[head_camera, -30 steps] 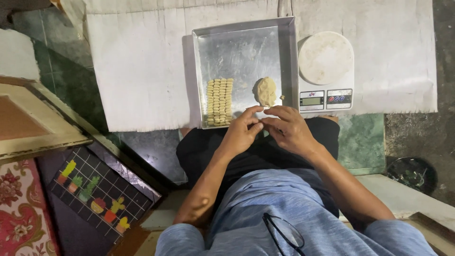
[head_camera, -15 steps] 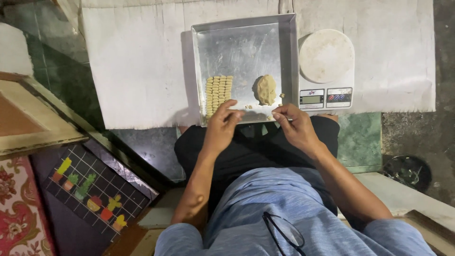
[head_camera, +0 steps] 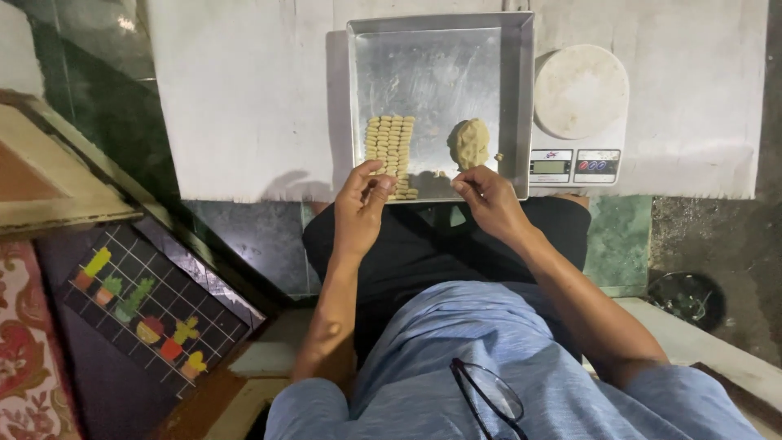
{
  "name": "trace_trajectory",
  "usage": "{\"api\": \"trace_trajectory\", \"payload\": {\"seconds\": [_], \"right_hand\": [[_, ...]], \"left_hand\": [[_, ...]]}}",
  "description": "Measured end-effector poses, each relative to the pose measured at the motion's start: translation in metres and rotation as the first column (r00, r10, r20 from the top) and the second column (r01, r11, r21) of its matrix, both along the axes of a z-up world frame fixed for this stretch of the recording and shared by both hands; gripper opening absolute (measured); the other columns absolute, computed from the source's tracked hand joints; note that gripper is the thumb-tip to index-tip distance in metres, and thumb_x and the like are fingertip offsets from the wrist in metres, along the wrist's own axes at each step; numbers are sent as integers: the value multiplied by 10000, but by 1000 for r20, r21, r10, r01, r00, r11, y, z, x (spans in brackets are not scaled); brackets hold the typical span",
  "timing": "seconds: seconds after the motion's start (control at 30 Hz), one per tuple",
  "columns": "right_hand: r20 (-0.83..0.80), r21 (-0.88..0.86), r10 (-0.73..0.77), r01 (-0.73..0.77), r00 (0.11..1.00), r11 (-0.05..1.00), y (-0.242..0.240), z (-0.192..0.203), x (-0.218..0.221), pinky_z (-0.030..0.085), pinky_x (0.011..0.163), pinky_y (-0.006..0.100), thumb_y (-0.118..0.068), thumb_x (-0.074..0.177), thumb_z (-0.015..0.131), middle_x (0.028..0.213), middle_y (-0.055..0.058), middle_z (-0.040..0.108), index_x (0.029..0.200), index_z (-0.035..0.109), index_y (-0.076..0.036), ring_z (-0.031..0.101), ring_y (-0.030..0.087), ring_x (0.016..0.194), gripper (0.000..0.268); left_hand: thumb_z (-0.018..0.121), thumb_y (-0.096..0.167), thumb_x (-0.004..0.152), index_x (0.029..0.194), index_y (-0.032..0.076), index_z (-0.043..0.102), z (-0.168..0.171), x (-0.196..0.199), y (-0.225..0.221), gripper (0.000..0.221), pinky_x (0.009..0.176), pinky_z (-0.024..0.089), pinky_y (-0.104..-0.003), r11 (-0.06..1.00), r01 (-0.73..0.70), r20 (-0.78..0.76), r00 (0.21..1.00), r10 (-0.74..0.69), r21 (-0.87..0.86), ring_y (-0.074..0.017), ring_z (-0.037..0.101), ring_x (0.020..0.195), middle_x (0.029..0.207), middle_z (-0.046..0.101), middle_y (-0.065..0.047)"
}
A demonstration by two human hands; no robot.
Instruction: Shaping small pieces of dough into balls and arranging them in a metal tray.
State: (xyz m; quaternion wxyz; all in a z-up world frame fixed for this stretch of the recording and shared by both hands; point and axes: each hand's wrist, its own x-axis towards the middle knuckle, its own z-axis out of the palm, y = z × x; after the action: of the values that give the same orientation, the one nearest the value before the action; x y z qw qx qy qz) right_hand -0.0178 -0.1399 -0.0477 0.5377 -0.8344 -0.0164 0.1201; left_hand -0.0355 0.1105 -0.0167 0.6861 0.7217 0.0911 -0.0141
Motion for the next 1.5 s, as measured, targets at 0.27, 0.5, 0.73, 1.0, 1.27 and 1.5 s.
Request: {"api": "trace_trajectory", "payload": {"seconds": [0.27,0.5,0.73,1.0,1.27,1.5], "right_hand": [[-67,10,-10,11,998,1000,15,15,-5,572,841,404,-124,961,761,947,171,756,1089,767,-31,736,289,930,158],[53,-258,191,-172,980,951,46,-19,18,580,850,447,-103,944,741,973,171,765,1061,783,-39,739,358,950,140],[-83,-399,388,-388,918,831,63,-24,34,583,861,516,-182,921,752,979,173,764,1068,772,-64,735,410,962,190],[-101,-491,435,-426,895,760,65,-40,39,604,798,472,-243,955,716,992,101,770,1058,795,-150,751,346,926,159],[128,-512,200,-108,971,852,-6,-32,25,587,674,458,-145,979,680,879,156,745,1037,774,-67,743,383,834,135],[138,-758,199,-26,970,652,-23,-34,20,603,591,480,-119,941,661,752,168,741,953,789,-45,747,391,705,149]], "left_hand": [[697,204,1014,1290,77,645,-15,-11,-3,308,886,599,-382,999,18,-75,997,-21,-52,-205,723,942,1030,758,-150],[661,175,1042,1320,88,628,-14,-13,-14,293,862,615,-441,995,62,-29,998,-65,-79,-275,745,979,1040,750,-176],[662,166,1036,1295,71,633,-9,-20,3,277,847,613,-426,1000,12,-25,1000,-13,-27,-221,733,915,1005,753,-155],[683,153,1022,1290,53,633,-23,-28,-1,291,869,604,-391,996,-3,-69,998,-3,-85,-203,719,914,1014,742,-159],[687,166,1021,1287,54,643,-18,-17,-2,292,870,613,-404,999,13,-76,997,-16,-37,-225,729,935,1039,748,-170],[713,275,970,1247,148,680,-37,28,-55,307,822,616,-473,940,185,10,981,-196,286,-321,747,969,1039,776,-129]]}}
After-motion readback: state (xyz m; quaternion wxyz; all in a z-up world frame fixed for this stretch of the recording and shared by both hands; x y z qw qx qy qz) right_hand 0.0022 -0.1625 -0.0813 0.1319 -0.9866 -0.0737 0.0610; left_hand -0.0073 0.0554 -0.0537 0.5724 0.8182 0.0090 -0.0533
